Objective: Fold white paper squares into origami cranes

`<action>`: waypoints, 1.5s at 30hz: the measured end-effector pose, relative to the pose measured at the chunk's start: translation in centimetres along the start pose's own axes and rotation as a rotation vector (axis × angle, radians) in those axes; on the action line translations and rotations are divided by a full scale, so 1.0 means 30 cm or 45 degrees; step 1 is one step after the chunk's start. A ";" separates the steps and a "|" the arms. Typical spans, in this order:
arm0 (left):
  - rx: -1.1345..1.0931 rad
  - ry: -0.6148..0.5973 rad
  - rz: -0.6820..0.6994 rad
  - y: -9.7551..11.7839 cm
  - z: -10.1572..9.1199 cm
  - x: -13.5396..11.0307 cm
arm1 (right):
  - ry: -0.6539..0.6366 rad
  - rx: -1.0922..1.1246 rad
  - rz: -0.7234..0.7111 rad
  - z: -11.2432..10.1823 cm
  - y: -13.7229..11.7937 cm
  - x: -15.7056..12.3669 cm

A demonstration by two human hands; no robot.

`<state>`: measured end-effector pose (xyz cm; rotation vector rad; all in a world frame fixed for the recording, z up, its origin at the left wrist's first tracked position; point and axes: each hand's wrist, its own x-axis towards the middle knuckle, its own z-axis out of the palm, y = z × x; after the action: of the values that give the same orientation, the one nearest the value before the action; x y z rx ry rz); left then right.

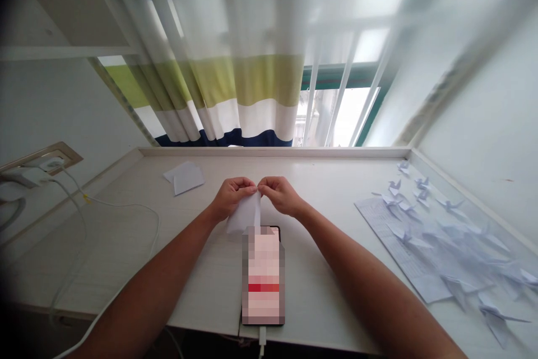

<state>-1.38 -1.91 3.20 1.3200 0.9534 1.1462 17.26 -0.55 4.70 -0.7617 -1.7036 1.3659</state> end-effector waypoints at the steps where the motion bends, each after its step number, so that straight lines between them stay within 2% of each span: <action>1: -0.005 0.014 0.017 0.003 0.001 0.000 | 0.012 0.020 -0.003 0.003 -0.002 0.001; 7: -0.029 0.060 0.015 0.024 -0.005 0.000 | 0.058 0.243 0.062 0.011 -0.009 0.005; 10: -0.024 0.074 0.049 0.027 -0.010 0.003 | 0.025 0.391 0.135 0.011 -0.008 0.003; 13: -0.007 0.088 0.064 0.027 -0.011 0.004 | -0.040 0.408 0.184 0.010 0.001 0.000; 16: -0.005 0.091 0.041 0.030 -0.012 0.002 | -0.026 0.352 0.162 0.008 0.012 0.000; 23: -0.076 -0.047 -0.052 0.044 -0.020 0.001 | 0.075 0.259 0.089 0.012 0.013 0.002; 29: -0.024 -0.054 -0.134 0.041 -0.032 0.004 | -0.100 0.173 0.156 -0.006 -0.007 -0.003; 36: 0.041 -0.302 -0.315 0.062 -0.061 -0.004 | -0.160 0.046 0.156 -0.004 -0.006 -0.005; 45: 0.033 -0.387 -0.368 0.085 -0.052 -0.016 | -0.294 0.085 0.253 -0.005 -0.008 -0.012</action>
<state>-3.20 -2.27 5.60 1.2837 0.9000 0.6923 17.58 -0.84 4.85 -0.7759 -1.7845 1.6943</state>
